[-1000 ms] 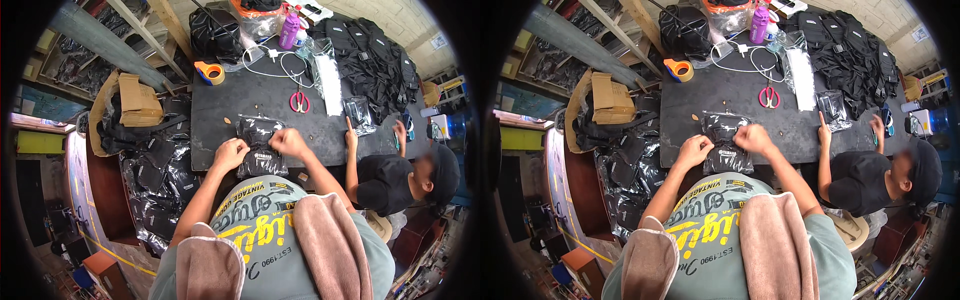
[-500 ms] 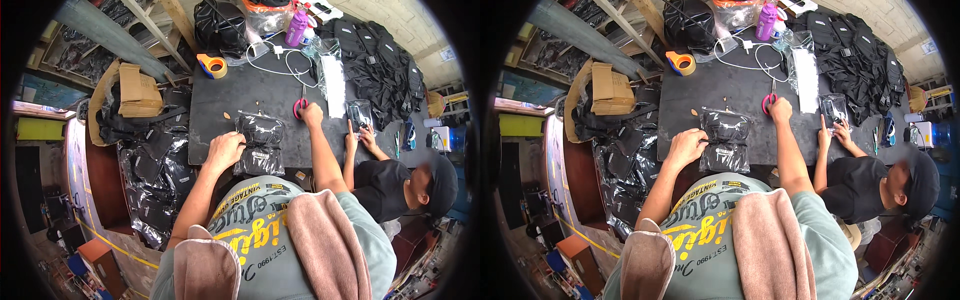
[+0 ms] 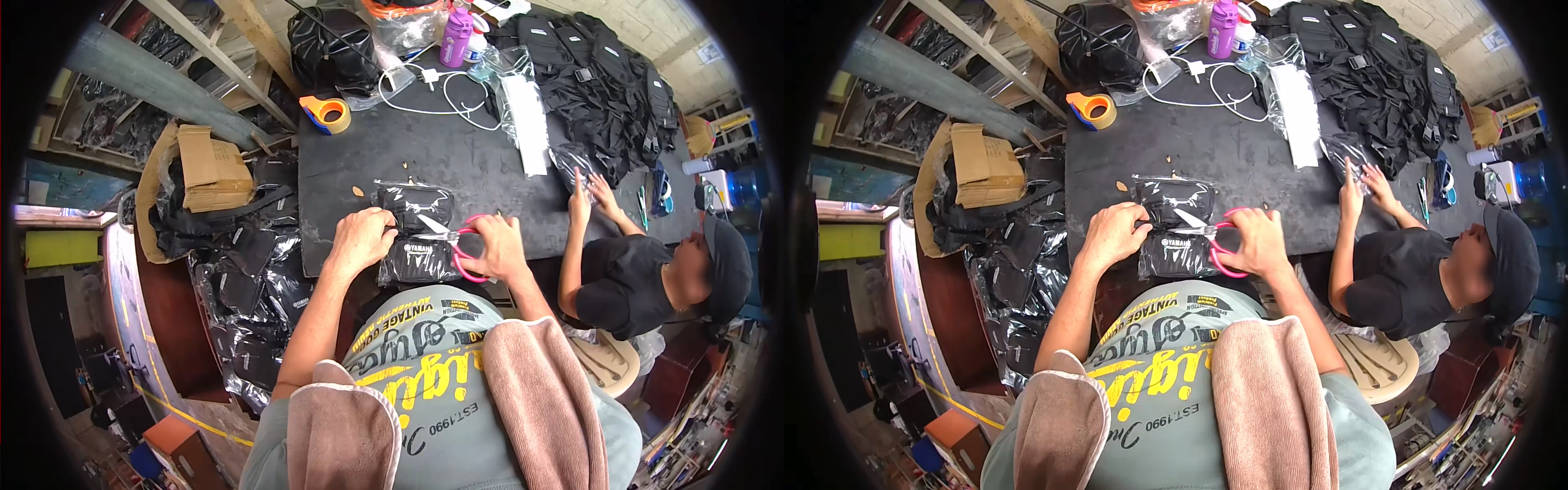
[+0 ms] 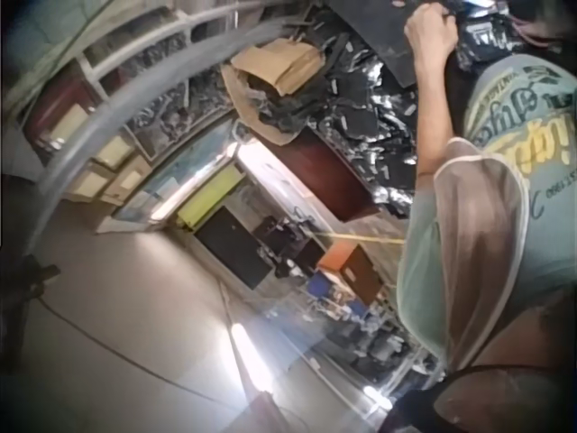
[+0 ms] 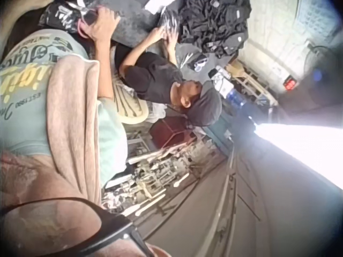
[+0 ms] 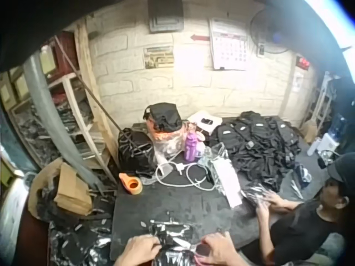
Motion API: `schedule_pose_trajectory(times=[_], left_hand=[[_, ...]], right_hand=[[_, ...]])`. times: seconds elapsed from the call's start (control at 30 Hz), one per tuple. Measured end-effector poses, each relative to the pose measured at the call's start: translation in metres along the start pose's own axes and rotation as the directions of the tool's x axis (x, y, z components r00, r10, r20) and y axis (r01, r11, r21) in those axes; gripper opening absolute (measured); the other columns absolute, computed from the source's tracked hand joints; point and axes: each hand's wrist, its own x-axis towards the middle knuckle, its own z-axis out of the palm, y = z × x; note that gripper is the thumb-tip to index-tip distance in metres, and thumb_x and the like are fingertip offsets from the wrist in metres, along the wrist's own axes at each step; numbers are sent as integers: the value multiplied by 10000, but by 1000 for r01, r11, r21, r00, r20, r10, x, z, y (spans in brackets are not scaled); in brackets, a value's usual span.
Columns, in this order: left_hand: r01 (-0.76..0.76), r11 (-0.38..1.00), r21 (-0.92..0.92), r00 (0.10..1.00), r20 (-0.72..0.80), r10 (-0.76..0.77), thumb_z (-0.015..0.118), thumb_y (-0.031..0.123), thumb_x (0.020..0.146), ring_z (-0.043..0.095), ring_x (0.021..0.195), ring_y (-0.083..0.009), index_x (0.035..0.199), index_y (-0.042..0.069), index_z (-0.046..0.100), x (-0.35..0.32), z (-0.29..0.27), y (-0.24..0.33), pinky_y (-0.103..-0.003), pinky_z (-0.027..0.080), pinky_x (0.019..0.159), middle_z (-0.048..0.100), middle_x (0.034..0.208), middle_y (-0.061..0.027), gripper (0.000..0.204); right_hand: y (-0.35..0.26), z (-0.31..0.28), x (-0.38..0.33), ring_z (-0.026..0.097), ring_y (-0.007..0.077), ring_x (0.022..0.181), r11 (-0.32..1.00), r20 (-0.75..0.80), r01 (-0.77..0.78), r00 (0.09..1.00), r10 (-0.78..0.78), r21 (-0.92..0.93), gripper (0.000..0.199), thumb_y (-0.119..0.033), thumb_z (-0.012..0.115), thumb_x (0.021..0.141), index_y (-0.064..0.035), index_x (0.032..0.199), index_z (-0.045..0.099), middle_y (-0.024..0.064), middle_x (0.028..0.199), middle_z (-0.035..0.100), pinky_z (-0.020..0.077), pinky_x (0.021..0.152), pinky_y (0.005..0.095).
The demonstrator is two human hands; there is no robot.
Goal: The person packs black pouches by folding their straps, inserting the pouches into plastic sleeves by hand, trimming with scissors, and stacking the packaged pouches into a bin.
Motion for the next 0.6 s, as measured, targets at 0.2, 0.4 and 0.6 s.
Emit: schedule_pose_trajectory(times=[0.2, 0.4, 0.6], left_hand=[[-73, 997, 11, 997, -6, 73, 752, 219, 895, 734, 925, -377, 1012, 58, 773, 2, 3, 6, -484, 580, 818, 758, 1008, -122, 200], [44, 950, -310, 945, -296, -141, 760, 167, 936, 755, 750, -230, 1007, 50, 761, -6, 2, -3, -370, 568, 679, 762, 950, -96, 137], [467, 667, -581, 869, 163, -466, 850, 546, 864, 736, 1053, -238, 1206, -58, 745, -10, 55, -84, -346, 564, 914, 791, 1115, -192, 702]], right_hand=[[-28, 6, 38, 706, 259, 883, 994, 126, 94, 988, -87, -49, 587, -554, 881, 650, -123, 1005, 702, 76, 917, 739, 421, 863, 418], [-5, 22, 26, 671, 288, 564, 997, 41, 78, 996, -78, -12, 458, -560, 882, 725, -151, 780, 684, 48, 635, 692, 501, 742, 400], [45, 44, 0, 748, 418, 931, 826, 22, -545, 836, 548, 148, 432, -380, 819, 838, -57, 1108, 722, 209, 950, 769, 573, 841, 512]])
